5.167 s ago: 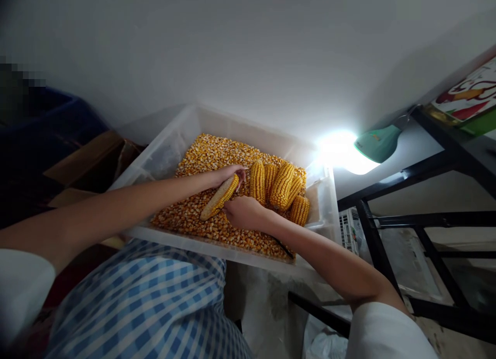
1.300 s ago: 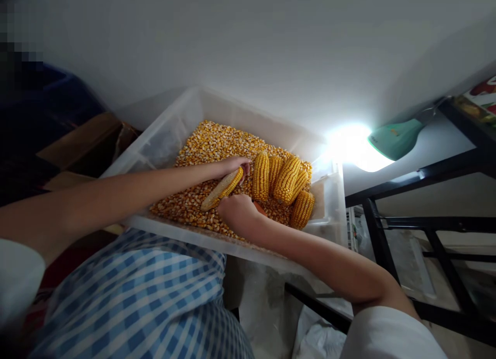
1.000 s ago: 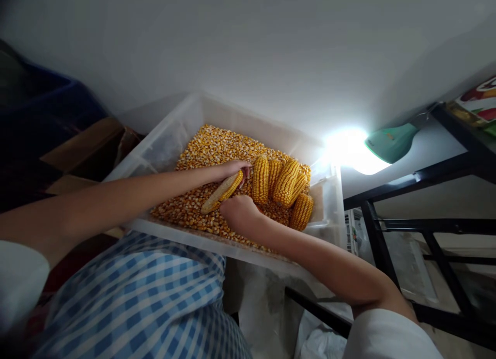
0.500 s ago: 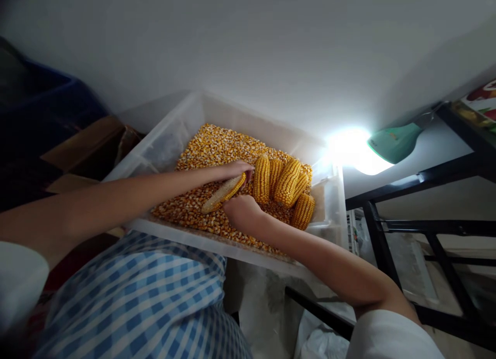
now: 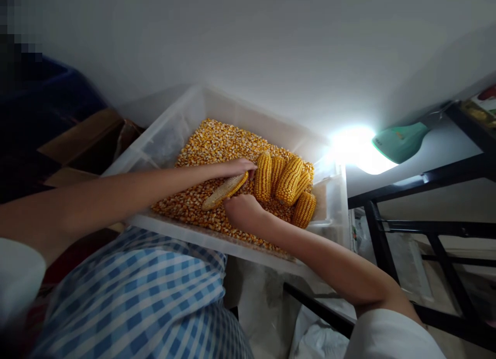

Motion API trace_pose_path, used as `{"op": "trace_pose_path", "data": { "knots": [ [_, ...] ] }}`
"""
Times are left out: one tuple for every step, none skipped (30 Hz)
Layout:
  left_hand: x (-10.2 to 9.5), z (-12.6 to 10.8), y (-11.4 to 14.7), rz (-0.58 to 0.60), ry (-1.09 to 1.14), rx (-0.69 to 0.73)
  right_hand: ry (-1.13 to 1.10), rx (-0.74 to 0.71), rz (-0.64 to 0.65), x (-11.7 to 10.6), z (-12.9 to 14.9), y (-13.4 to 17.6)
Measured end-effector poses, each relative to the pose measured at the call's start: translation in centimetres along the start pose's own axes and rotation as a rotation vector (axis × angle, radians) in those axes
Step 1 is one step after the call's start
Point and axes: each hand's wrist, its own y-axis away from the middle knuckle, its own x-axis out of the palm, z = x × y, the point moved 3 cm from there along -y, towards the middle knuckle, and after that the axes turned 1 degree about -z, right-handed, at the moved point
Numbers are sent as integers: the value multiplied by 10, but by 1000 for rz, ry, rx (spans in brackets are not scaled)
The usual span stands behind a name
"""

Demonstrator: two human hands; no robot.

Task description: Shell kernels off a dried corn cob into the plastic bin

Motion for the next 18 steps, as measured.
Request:
{"op": "trace_pose_path", "data": {
  "knots": [
    [0, 0, 0, 6, -8, 2, 3, -3, -7, 1, 0, 0],
    [1, 0, 1, 6, -17, 3, 5, -5, -10, 2, 0, 0],
    [1, -1, 3, 6, -33, 4, 7, -6, -11, 3, 1, -1],
    [1, -2, 4, 4, -51, 6, 7, -7, -10, 4, 1, -1],
    [2, -4, 6, 1, -69, 6, 6, -6, -6, 4, 1, -1],
    [2, -5, 8, 1, -85, 8, 5, -3, 1, 4, 1, -1],
    [2, -7, 10, 2, -96, 11, 3, -2, 9, 5, 1, -2],
    [2, -8, 11, 5, -100, 11, -1, -3, 15, 5, 1, -2],
    [2, -9, 11, 7, -103, 14, -5, -2, 18, 5, 1, -2],
    [2, -10, 11, 5, -112, 20, -9, -3, 19, 5, 1, -2],
    [2, -10, 11, 0, -124, 30, -13, -3, 15, 5, 1, -2],
    [2, -10, 10, -7, -137, 41, -16, -2, 11, 5, 1, -2],
    [1, -10, 10, -13, -150, 49, -16, -1, 8, 4, 1, -2],
    [1, -10, 9, -17, -162, 56, -12, 2, 11, 4, 1, -2],
    [1, -9, 8, -17, -171, 59, -6, 3, 20, 5, 2, -2],
    [1, -9, 8, -16, -178, 57, 1, 2, 33, 5, 2, -2],
    [1, -8, 7, -14, -185, 59, 8, -3, 52, 6, 3, -2],
    [1, -8, 7, -15, -195, 62, 13, -14, 74, 8, 4, -2]
  ]
}}
